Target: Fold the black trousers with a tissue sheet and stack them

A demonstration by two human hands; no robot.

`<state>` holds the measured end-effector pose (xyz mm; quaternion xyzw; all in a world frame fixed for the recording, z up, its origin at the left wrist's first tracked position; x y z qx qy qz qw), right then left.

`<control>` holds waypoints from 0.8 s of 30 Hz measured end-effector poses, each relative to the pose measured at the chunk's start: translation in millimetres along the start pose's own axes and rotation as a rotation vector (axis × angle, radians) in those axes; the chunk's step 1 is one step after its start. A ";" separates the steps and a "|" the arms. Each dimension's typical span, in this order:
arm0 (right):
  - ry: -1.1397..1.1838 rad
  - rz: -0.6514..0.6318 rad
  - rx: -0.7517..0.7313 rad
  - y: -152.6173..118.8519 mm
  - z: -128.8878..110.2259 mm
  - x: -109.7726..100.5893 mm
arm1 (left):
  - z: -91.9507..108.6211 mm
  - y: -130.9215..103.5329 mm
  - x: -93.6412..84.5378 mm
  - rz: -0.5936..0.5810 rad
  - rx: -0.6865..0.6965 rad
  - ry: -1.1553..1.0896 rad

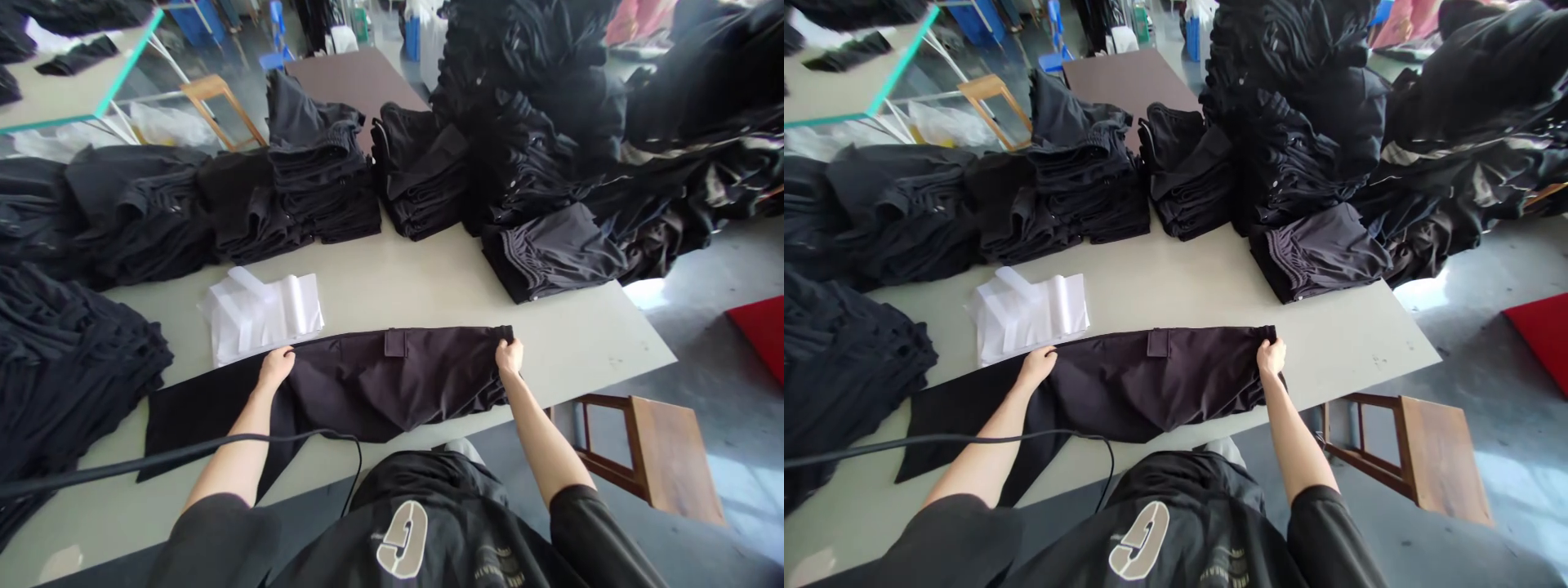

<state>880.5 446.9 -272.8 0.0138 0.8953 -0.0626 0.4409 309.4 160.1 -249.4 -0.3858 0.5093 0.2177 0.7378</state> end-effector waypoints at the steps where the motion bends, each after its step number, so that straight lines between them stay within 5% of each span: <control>1: 0.011 0.050 0.045 -1.5 -0.1 4.2 | -1.2 5.5 7.7 -0.009 -0.014 -0.016; 6: 0.104 0.239 0.154 -19.3 -14.5 18.2 | -5.2 21.9 27.6 -0.077 -0.073 -0.027; 12: -0.189 0.056 0.054 -44.2 -31.0 21.6 | -7.7 21.5 32.5 -0.121 -0.069 -0.041; 17: -0.288 0.058 -0.029 -28.3 -11.8 9.3 | -3.5 -14.7 41.6 -0.133 -0.054 -0.048; 24: -0.326 0.031 -0.041 48.1 24.4 -29.7 | 37.7 -86.6 82.4 -0.099 0.045 -0.081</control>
Point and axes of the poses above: each hand's wrist, its own y-axis towards the middle knuckle, its own x-axis out of the palm, z = x × y, the point moved 1 cm from there along y, towards the middle knuckle, and after that the axes turned 6 degrees about y, right-handed, at the moved point
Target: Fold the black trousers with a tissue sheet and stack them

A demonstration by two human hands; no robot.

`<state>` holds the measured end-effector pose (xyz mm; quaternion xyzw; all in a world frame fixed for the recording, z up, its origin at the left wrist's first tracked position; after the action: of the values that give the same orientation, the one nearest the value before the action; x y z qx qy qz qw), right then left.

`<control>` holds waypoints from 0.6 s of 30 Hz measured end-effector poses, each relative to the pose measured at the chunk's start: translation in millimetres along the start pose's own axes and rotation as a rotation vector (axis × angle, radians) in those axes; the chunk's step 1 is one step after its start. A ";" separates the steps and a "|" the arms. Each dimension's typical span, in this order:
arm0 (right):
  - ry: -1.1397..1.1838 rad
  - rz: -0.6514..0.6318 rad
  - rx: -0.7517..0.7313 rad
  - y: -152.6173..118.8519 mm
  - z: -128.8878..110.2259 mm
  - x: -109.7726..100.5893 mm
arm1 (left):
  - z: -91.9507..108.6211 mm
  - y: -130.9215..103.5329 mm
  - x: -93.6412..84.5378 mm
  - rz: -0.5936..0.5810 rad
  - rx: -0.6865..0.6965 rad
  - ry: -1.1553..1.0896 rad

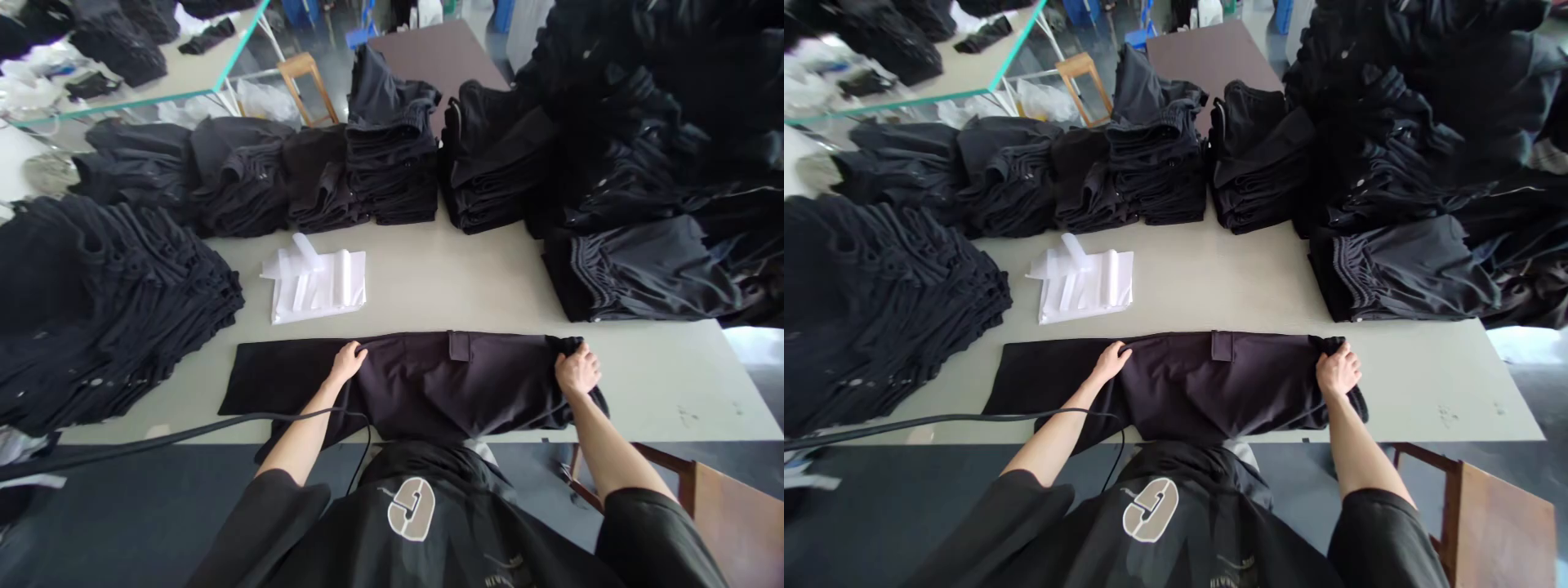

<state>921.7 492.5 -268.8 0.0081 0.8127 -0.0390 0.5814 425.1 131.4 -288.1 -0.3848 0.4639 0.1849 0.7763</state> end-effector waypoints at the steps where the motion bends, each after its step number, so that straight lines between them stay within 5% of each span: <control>1: 0.003 -0.030 0.035 11.1 4.6 -4.8 | 5.6 -8.7 5.2 0.001 0.026 -0.019; 3: 0.033 -0.054 0.127 26.3 8.8 -15.0 | 11.3 -27.3 10.7 0.004 0.078 -0.069; 5: 0.086 0.051 0.142 28.0 3.3 -24.7 | 6.6 -48.7 11.1 0.015 0.104 -0.112; 9: 0.178 0.225 -0.328 -11.4 -44.7 -26.7 | -31.3 -98.9 9.6 0.022 0.041 -0.077; 13: 0.192 -0.210 -0.874 -83.0 -124.3 6.4 | -79.0 -144.3 13.9 -0.120 -0.099 0.084; 18: 0.150 -0.457 -1.094 -159.7 -206.8 55.4 | -119.9 -173.4 8.7 -0.231 -0.176 0.143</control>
<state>699.2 346.6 -246.2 -0.4649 0.7347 0.2619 0.4190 471.8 -71.6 -254.5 -0.5141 0.4525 0.1063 0.7208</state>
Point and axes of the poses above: each hand's wrist, its own y-axis towards the middle knuckle, its own x-axis out of the palm, z = x × y, the point moved 1 cm from there along y, towards the middle knuckle, and after that the axes turned 6 degrees about y, right-handed, at the moved point
